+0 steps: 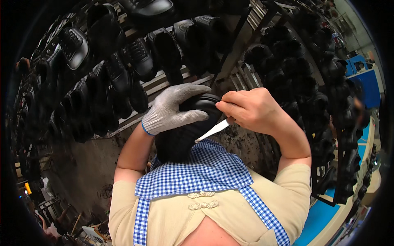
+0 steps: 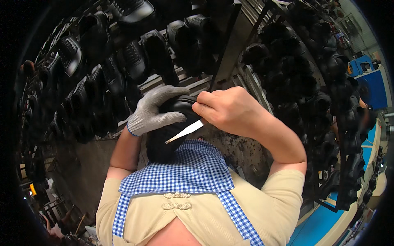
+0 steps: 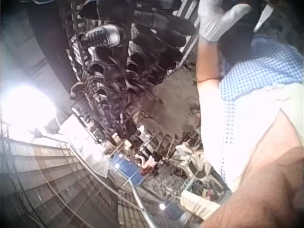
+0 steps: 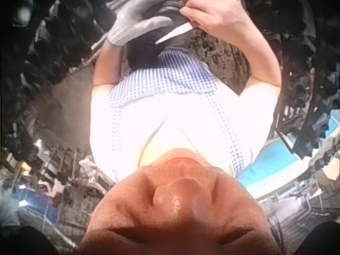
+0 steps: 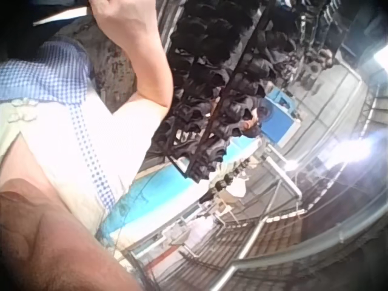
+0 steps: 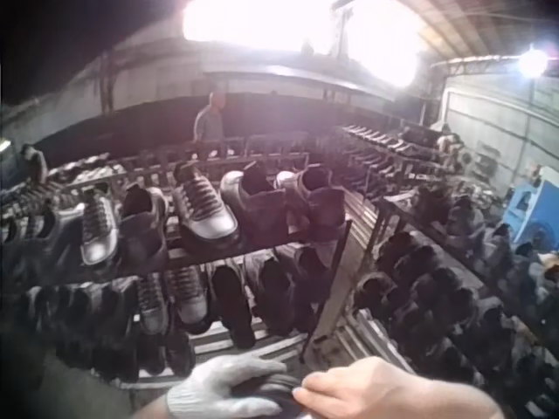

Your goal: Use a small knife to trim excess material from the edges of finished shoes.

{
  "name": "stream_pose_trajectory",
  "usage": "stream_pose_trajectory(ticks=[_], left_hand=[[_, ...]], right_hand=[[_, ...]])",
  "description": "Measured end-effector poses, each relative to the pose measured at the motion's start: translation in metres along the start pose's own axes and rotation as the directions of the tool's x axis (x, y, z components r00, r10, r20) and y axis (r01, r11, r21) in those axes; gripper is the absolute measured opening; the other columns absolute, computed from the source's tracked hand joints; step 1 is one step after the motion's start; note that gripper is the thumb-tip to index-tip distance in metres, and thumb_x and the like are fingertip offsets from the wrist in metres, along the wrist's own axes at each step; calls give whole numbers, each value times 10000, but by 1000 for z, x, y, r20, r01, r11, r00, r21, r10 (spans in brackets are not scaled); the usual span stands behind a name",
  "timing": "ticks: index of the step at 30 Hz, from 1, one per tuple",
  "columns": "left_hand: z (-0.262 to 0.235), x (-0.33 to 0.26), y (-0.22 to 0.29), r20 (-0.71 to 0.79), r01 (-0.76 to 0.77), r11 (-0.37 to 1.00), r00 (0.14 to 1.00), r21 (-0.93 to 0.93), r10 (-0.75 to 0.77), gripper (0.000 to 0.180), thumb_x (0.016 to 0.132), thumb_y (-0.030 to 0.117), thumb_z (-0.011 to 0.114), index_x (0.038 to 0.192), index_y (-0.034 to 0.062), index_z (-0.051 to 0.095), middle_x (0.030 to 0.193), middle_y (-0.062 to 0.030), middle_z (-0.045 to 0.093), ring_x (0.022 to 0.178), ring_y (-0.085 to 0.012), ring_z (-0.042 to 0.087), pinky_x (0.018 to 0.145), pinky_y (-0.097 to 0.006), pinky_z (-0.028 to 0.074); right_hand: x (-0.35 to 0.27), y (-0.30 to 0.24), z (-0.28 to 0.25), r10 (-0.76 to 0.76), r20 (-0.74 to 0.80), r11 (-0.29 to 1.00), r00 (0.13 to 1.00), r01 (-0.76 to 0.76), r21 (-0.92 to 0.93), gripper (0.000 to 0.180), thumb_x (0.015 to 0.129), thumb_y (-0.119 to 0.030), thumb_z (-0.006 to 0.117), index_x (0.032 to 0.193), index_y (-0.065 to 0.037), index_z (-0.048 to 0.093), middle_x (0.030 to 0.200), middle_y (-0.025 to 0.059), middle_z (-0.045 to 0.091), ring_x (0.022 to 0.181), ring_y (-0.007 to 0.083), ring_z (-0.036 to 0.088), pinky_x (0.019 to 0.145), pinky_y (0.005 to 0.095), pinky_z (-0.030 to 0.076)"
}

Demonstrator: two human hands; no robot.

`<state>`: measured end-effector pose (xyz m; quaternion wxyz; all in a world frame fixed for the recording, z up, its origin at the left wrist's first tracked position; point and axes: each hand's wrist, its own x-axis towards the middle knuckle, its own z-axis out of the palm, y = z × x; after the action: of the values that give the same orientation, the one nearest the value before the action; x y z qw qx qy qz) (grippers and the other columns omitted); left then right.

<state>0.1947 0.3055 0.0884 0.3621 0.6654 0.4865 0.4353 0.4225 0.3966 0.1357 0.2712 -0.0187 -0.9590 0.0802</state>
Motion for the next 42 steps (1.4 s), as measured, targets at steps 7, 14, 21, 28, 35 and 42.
stream_pose_trajectory(ticks=[7,14,21,28,35,42], left_hand=[[12,-1,-2,185,22,999,982,38,-28,590,727,312,814,1202,30,608,1090,-128,670,1004,-246,645,871,-329,517],[15,-3,-14,235,182,953,964,-241,-124,641,719,274,835,1238,3,576,1146,-132,649,1082,-217,618,966,-331,486],[17,-13,-28,-19,240,925,966,-296,-256,580,715,159,810,1235,34,587,1174,-119,634,1105,-216,601,994,-355,469],[13,-39,-67,-484,160,883,786,-442,-385,539,784,211,729,1254,17,551,1166,-103,624,1092,-225,593,967,-358,474],[51,-45,-123,-605,68,708,465,-703,-646,588,841,356,695,1288,16,521,1204,-126,598,1099,-227,578,970,-346,463],[68,-91,-193,-12,195,97,398,-976,-917,835,842,537,662,1447,65,335,1419,-125,445,1273,-287,455,1051,-412,400]], right_hand=[[4,-8,-2,0,475,976,880,104,-193,184,646,-63,713,765,-60,573,750,20,522,610,132,594,457,259,470],[-23,16,18,183,221,919,958,-247,309,250,582,-43,732,744,-61,542,727,53,560,612,206,614,525,291,488],[-62,-12,67,361,63,876,930,-361,319,202,611,-51,704,743,-44,552,723,75,563,610,237,616,525,318,494],[-141,-29,164,740,498,186,452,-849,494,709,710,-120,749,1361,-146,468,1164,99,647,801,282,654,701,355,518],[-167,-41,212,576,639,144,509,-833,534,975,708,-119,766,1518,-156,225,1365,179,512,1188,298,561,974,378,466],[-133,-20,269,563,544,91,622,-701,708,912,729,-174,792,1485,-95,289,1425,172,448,1293,284,469,1052,381,412]])
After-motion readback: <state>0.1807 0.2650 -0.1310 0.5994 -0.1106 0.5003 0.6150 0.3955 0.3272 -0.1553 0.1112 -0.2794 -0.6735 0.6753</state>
